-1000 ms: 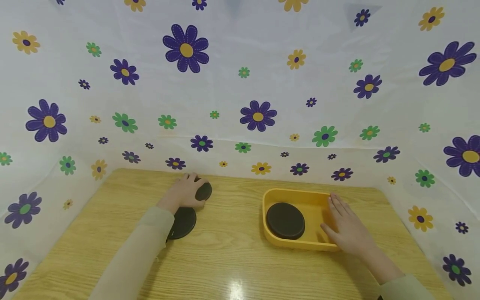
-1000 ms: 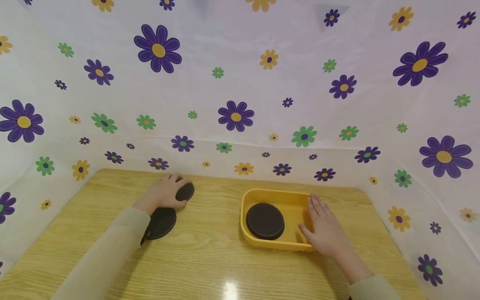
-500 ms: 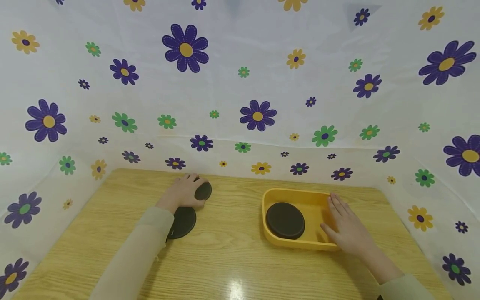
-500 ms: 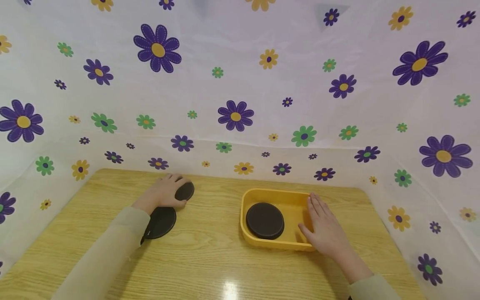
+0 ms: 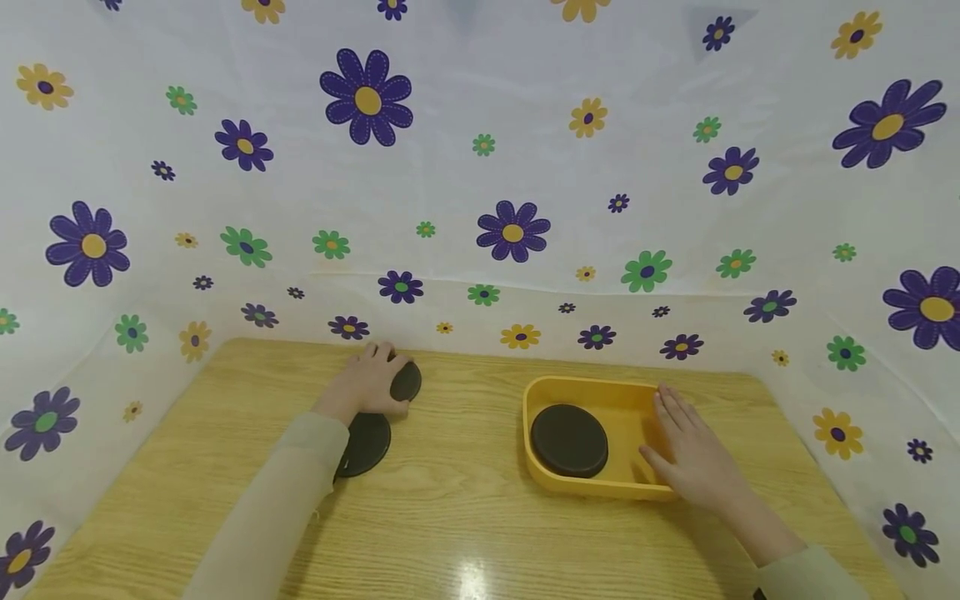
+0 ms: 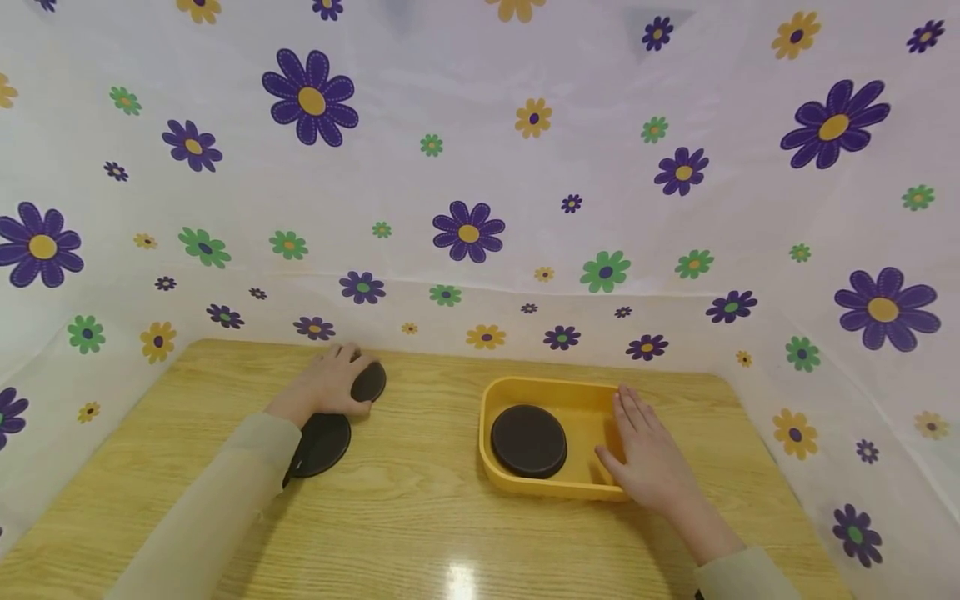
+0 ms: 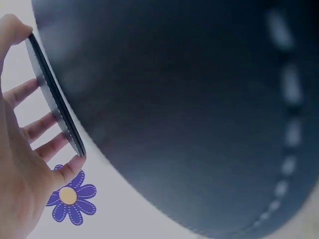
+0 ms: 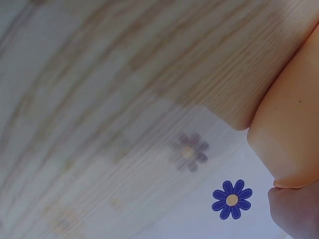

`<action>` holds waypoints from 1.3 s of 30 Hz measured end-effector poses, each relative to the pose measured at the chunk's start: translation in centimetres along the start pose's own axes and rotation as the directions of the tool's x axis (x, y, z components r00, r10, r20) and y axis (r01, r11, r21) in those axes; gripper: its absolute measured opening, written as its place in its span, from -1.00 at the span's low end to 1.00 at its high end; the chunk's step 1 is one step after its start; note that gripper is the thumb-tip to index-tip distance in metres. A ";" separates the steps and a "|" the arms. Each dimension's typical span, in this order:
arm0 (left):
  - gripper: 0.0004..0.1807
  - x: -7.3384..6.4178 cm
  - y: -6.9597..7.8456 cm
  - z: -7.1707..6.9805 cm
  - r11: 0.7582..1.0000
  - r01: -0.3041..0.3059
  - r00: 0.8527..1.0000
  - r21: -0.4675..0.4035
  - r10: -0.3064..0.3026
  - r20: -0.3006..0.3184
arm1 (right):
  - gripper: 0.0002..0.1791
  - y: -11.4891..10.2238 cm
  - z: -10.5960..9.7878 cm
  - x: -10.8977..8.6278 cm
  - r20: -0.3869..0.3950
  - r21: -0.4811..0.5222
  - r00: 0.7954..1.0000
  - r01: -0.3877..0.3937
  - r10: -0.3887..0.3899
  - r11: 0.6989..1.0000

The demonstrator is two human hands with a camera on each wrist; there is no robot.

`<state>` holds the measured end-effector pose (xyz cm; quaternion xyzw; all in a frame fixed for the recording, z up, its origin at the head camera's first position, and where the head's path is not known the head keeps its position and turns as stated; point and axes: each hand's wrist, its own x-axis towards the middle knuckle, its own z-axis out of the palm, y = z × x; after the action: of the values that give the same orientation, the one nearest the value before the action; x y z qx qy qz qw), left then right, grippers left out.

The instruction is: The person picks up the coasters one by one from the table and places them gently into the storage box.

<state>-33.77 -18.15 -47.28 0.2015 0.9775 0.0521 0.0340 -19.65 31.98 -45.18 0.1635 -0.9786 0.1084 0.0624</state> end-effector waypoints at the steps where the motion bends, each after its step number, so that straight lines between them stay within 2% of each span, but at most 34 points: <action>1: -0.01 0.0 0.1 -0.1 1.000 -0.008 1.000 0.003 0.008 -0.014 | -0.09 0.1 0.1 0.0 -0.003 0.001 1.000 0.004 -0.004 1.000; 6: -0.02 0.0 0.8 -0.9 0.998 -0.053 0.996 0.032 0.055 -0.071 | -0.09 0.3 0.2 -0.1 -0.013 -0.003 1.000 0.025 -0.025 1.000; 18: -0.01 0.2 3.6 -3.3 0.985 -0.145 0.988 0.096 0.150 -0.044 | -0.10 0.3 0.3 -0.3 -0.034 -0.003 0.999 0.033 -0.033 0.999; 28: -0.04 0.5 5.9 -4.4 0.968 -0.221 0.971 0.115 0.230 -0.067 | -0.09 -0.1 0.0 -0.3 -0.003 0.005 1.000 0.002 -0.002 1.000; 39: -0.05 1.3 9.3 -5.3 0.937 -0.316 0.943 0.149 0.327 -0.060 | -0.09 0.2 0.2 -0.1 -0.026 -0.011 0.999 0.030 -0.030 0.999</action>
<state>-31.76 -9.65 -41.01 0.3580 0.9332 -0.0020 -0.0300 -19.65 32.19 -45.39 0.1765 -0.9757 0.1043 0.0775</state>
